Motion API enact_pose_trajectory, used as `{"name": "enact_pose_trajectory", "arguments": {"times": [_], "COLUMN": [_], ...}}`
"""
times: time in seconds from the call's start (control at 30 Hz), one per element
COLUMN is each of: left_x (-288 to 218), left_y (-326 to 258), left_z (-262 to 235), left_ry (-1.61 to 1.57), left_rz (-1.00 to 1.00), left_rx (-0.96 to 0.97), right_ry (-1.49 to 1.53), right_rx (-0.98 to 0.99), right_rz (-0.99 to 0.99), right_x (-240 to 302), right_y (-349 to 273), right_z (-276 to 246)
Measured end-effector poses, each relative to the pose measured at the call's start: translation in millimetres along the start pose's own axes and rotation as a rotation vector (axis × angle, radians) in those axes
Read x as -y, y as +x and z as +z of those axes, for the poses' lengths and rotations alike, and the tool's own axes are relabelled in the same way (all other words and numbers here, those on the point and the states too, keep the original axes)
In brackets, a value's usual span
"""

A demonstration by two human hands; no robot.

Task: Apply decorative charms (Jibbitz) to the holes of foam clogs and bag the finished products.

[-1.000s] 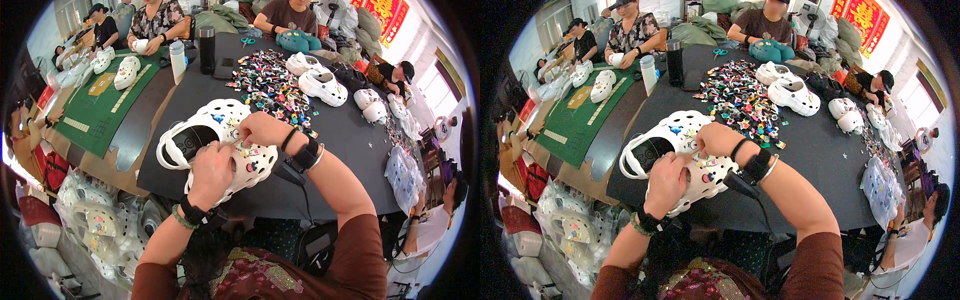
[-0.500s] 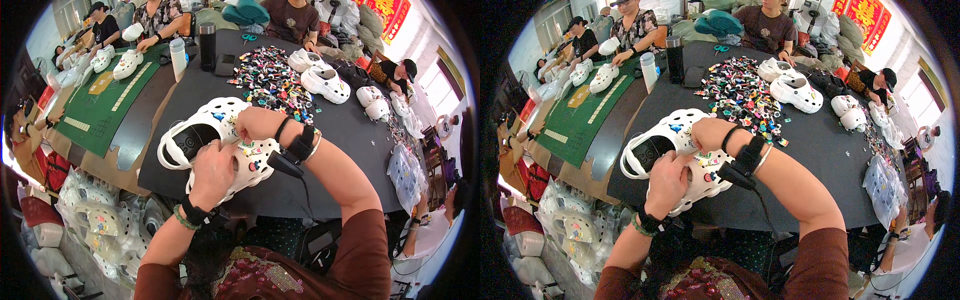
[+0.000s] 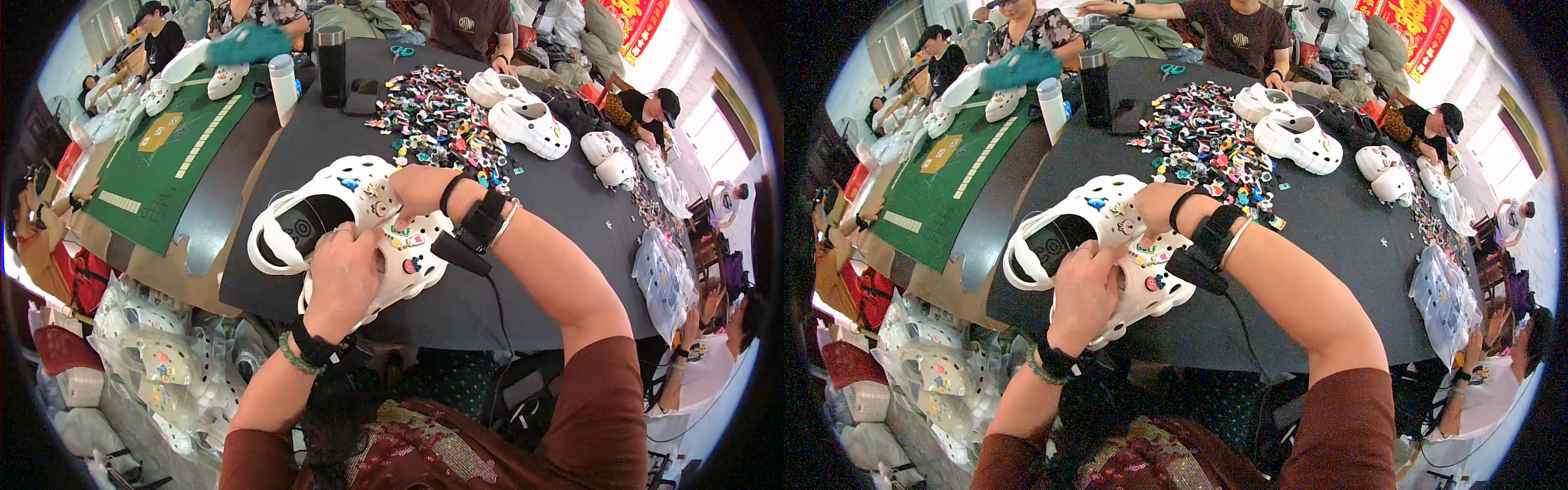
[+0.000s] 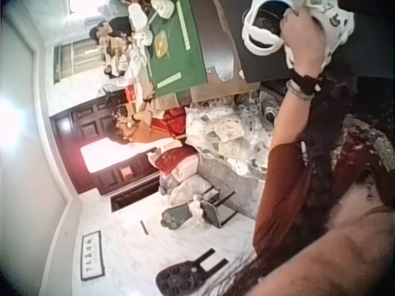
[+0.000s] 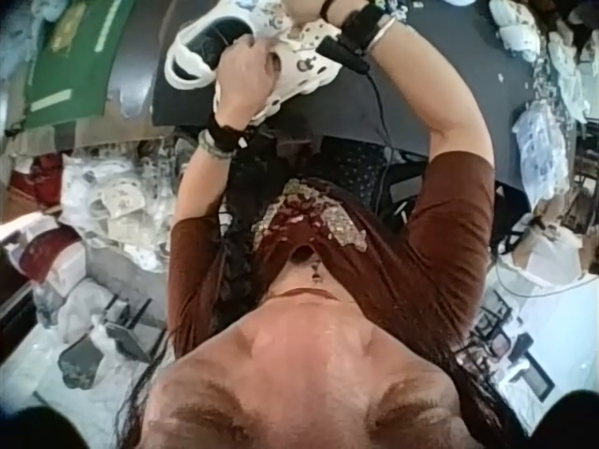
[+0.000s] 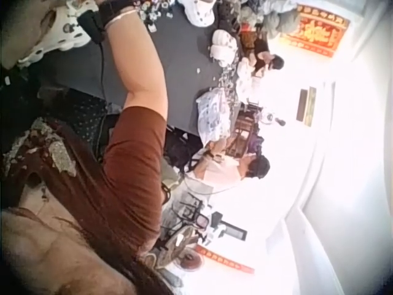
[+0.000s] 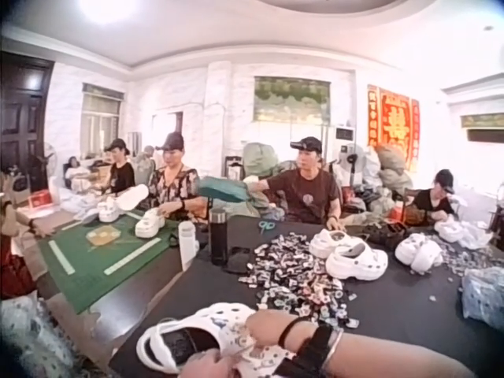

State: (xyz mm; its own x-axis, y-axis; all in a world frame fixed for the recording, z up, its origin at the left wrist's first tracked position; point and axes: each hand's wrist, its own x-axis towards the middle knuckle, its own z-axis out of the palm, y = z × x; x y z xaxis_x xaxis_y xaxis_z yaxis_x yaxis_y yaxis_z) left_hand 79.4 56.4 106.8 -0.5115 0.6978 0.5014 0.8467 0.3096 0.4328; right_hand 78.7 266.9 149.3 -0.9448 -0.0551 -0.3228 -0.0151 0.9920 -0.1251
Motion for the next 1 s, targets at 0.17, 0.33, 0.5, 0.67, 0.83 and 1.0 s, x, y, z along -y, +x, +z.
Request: {"name": "enact_pose_trajectory", "arguments": {"times": [0.17, 0.33, 0.5, 0.67, 0.83, 1.0], "left_x": [1, -4, -2, -2, 0, 0], "left_y": [-1, 2, 1, -1, -3, -2], "left_z": [0, -3, -1, -2, -1, -1], "left_ry": [0.017, 0.021, 0.014, 0.004, 0.008, -0.004], "left_rz": [0.003, 0.006, 0.026, -0.022, -0.006, -0.006], "left_rx": [-0.005, 0.014, 0.001, 0.011, -0.018, -0.043], "right_ry": [-0.009, 0.098, 0.093, 0.031, 0.371, 0.502], "right_rx": [0.054, 0.007, -0.064, 0.182, 0.289, 0.338], "right_rz": [0.057, 0.144, 0.194, 0.101, 0.276, 0.314], "right_x": [11, 8, 7, -3, -17, -21], "right_y": [0, -2, -3, -5, -13, -18], "right_z": [-2, 10, 16, -4, 0, -6]}}
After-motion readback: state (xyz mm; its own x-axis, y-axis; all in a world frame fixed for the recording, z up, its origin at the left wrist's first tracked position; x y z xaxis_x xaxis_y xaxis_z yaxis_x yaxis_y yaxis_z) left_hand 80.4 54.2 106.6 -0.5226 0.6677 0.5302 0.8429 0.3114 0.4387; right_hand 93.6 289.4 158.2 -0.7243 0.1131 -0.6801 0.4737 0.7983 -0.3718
